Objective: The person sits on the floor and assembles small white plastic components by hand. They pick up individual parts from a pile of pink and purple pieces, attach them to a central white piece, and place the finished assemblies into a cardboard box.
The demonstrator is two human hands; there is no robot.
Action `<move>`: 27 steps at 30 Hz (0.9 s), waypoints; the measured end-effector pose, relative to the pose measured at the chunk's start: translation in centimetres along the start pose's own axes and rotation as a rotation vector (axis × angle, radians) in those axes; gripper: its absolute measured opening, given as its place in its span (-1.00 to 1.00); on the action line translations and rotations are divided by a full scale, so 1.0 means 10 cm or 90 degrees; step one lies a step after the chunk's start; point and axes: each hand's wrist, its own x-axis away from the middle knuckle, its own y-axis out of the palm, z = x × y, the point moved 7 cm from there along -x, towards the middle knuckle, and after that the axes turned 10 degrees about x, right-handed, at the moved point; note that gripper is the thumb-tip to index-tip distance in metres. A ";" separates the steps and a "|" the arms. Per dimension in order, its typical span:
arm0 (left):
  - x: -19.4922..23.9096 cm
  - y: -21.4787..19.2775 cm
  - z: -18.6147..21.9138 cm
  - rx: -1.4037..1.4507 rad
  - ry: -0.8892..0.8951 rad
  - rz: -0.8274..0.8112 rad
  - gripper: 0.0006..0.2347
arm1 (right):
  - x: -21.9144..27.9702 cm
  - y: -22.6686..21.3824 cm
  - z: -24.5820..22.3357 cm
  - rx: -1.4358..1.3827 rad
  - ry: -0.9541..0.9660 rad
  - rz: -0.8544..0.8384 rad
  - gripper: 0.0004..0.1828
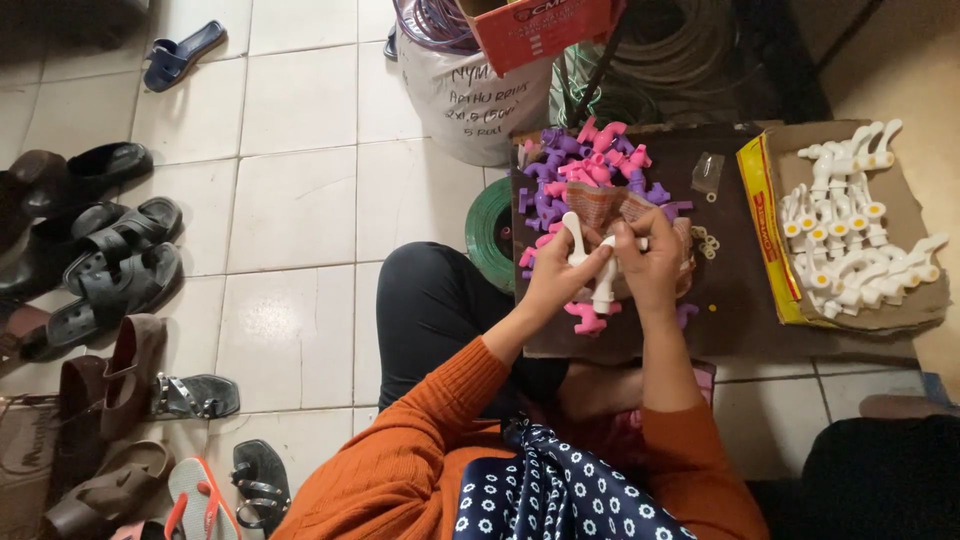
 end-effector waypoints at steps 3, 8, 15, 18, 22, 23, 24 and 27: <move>0.02 0.05 -0.13 0.122 -0.129 -0.025 -0.79 | -0.21 -0.24 -0.50 0.041 -0.070 0.034 -0.74; -0.02 0.04 0.10 -0.014 0.041 -0.032 -0.81 | -0.02 -0.05 -0.03 0.017 0.009 0.004 -0.70; 0.00 0.07 0.51 -0.087 0.196 -0.024 -0.86 | -0.12 -0.06 -0.24 -0.129 0.100 -0.017 -0.76; -0.01 0.03 -0.03 0.057 -0.019 -0.034 -0.80 | -0.14 -0.15 -0.36 -0.037 -0.002 0.016 -0.83; 0.02 0.07 0.26 -0.037 0.124 -0.042 -0.85 | -0.03 -0.07 -0.18 -0.022 0.036 0.014 -0.77; 0.03 0.09 0.37 -0.079 0.180 -0.040 -0.85 | -0.05 -0.06 -0.19 -0.073 0.078 -0.001 -0.76; 0.06 0.11 0.48 -0.121 0.235 -0.037 -0.85 | -0.05 -0.05 -0.20 -0.124 0.121 -0.016 -0.74; 0.10 0.11 0.55 -0.199 0.321 -0.031 -0.81 | -0.01 0.06 -0.10 -0.213 0.203 -0.017 -0.70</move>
